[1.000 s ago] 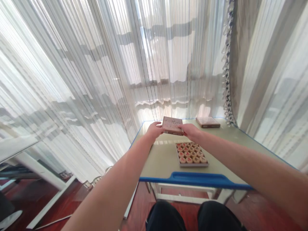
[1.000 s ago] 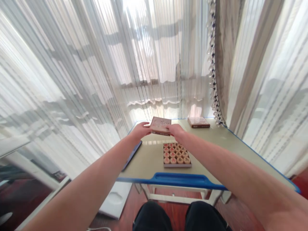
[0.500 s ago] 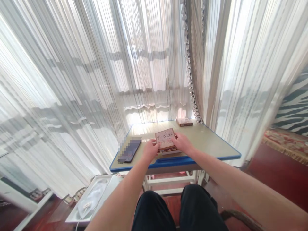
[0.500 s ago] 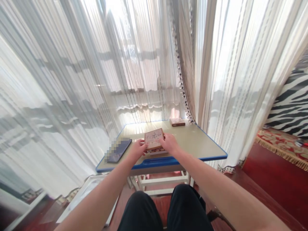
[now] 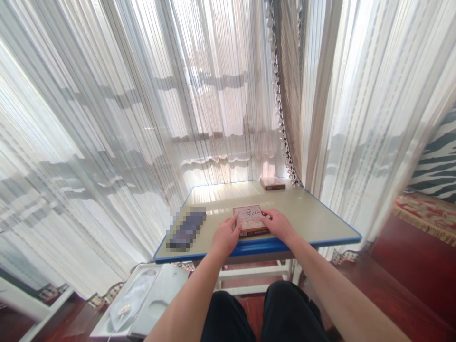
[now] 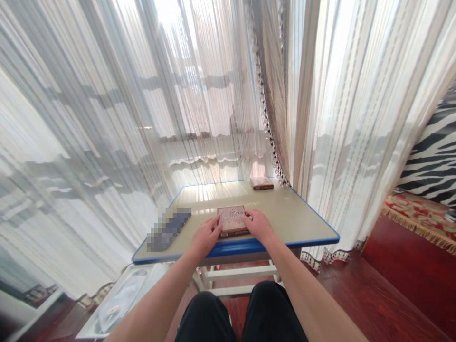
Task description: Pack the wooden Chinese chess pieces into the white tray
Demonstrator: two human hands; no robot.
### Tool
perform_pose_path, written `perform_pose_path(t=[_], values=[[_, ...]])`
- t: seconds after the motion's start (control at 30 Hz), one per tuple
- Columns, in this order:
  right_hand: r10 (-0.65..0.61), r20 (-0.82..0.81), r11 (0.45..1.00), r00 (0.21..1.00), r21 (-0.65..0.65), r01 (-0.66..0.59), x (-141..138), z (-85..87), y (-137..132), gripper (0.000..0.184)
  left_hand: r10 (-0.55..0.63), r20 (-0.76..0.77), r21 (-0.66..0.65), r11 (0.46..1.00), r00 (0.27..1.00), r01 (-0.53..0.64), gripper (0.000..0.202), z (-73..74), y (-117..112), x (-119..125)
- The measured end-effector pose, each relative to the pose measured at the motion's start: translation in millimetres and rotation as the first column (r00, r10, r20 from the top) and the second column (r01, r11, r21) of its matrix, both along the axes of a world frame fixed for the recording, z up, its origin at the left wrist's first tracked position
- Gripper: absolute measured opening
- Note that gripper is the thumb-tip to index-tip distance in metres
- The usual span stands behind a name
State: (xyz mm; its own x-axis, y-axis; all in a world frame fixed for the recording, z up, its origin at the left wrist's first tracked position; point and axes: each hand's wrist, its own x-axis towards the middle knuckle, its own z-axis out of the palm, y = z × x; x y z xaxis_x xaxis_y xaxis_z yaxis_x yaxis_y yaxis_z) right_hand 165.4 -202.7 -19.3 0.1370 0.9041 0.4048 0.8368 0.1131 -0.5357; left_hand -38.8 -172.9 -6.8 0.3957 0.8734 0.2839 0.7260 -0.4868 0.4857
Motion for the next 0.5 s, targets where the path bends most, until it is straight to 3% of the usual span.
perform_pose_path(t=[0.13, 0.33, 0.5], values=[[0.046, 0.023, 0.999, 0.999, -0.009, -0.046, -1, -0.9, 1, 0.045, -0.018, -0.112, 0.08, 0.996, 0.994, 0.027, 0.076, -0.6, -4, 1], [0.091, 0.13, 0.99, 0.987, -0.123, -0.075, -4, -4.6, 2, 0.074, 0.036, -0.201, 0.059, 0.998, 0.979, -0.025, 0.073, 2.8, -7, 5], [0.085, 0.143, 0.984, 0.986, -0.166, -0.06, -2, -2.5, 1, 0.089, -0.058, -0.312, 0.129, 0.986, 0.948, 0.103, 0.068, 18.3, 6, 5]])
